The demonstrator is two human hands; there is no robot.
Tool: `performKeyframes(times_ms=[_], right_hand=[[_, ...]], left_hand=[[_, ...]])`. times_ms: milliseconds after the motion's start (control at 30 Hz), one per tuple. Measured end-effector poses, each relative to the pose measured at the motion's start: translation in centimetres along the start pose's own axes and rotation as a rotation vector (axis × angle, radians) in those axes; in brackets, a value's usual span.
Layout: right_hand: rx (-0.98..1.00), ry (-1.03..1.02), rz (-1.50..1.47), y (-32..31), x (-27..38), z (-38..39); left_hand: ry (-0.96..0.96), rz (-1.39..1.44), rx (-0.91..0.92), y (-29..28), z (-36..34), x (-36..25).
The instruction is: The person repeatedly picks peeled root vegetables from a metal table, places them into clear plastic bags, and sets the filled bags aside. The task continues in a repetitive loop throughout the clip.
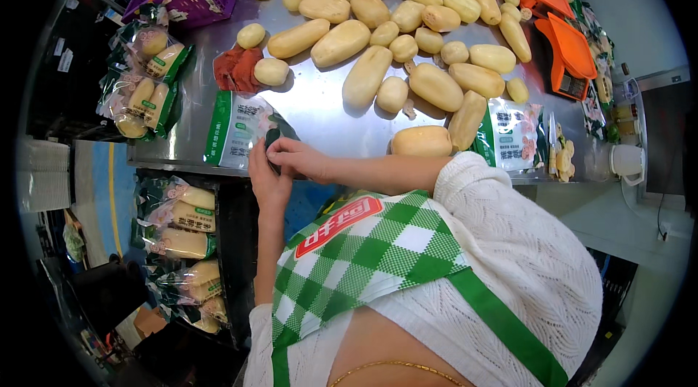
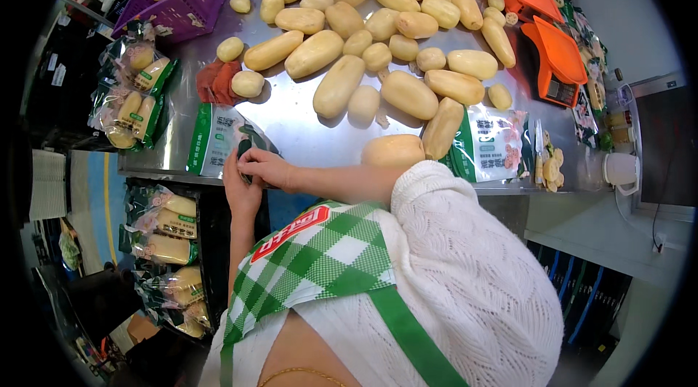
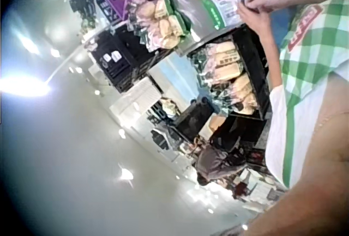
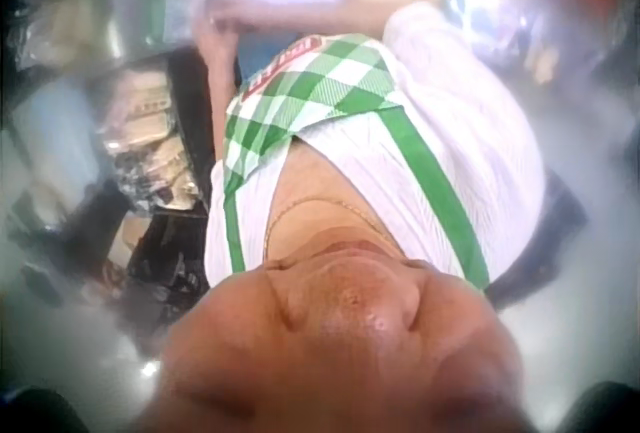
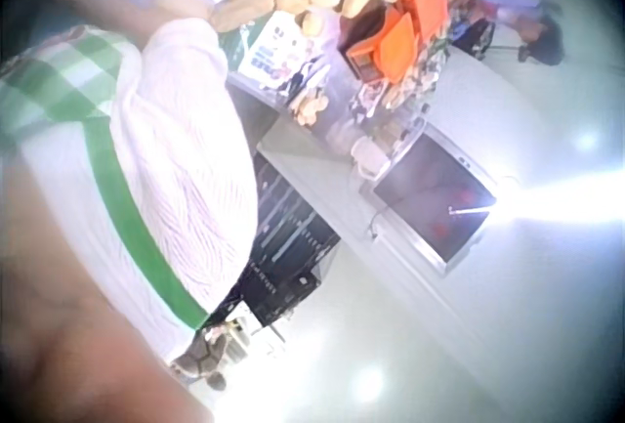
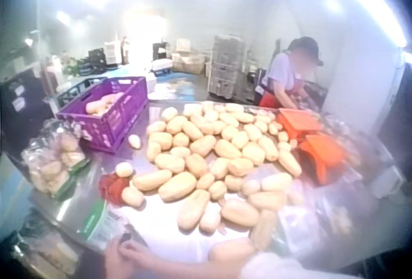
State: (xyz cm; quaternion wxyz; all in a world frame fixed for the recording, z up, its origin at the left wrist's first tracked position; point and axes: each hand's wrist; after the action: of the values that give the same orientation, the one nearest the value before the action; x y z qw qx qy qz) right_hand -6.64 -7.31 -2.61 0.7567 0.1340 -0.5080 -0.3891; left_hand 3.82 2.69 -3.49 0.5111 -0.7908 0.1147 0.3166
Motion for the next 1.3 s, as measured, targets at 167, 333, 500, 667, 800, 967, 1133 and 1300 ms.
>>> performKeyframes(times_ms=[167,333,500,667,800,967,1133,1300], right_hand=[[-0.029,-0.067,0.163,-0.5,0.9,0.8],[-0.143,-0.362,0.574,-1.6,0.6,2.0],[-0.196,-0.537,0.615,-3.2,1.1,2.6],[-0.169,-0.554,0.698,-5.0,1.6,2.2],[-0.225,-0.557,0.799,-6.0,0.9,0.8],[-0.206,-0.421,0.999,-5.9,2.7,0.9],[-0.271,-0.362,1.171,-7.2,1.2,0.0],[-0.240,-0.222,1.241,-7.0,3.5,0.5]], left_hand=[[0.037,-0.103,-0.042,0.7,-1.1,-0.7],[0.050,-0.201,-0.014,1.3,-1.6,-2.1],[-0.087,-0.153,0.055,1.0,-2.7,-3.0],[-0.046,-0.160,0.030,1.5,-2.6,-2.0],[-0.100,-0.128,-0.026,1.8,-2.9,-2.0],[0.019,-0.224,-0.097,2.2,-3.7,-1.2],[0.004,-0.168,-0.124,1.5,-4.5,-1.7],[0.044,-0.189,-0.106,1.1,-4.7,-2.1]])
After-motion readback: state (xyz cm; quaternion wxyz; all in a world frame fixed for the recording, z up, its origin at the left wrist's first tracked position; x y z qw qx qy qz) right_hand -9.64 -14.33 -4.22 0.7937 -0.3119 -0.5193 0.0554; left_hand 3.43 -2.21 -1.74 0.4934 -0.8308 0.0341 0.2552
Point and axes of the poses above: each hand's wrist, its own z-axis away from the middle knuckle, its own y-axis out of the palm, x = y × z, and after that the axes turned 8 degrees about y, right-handed
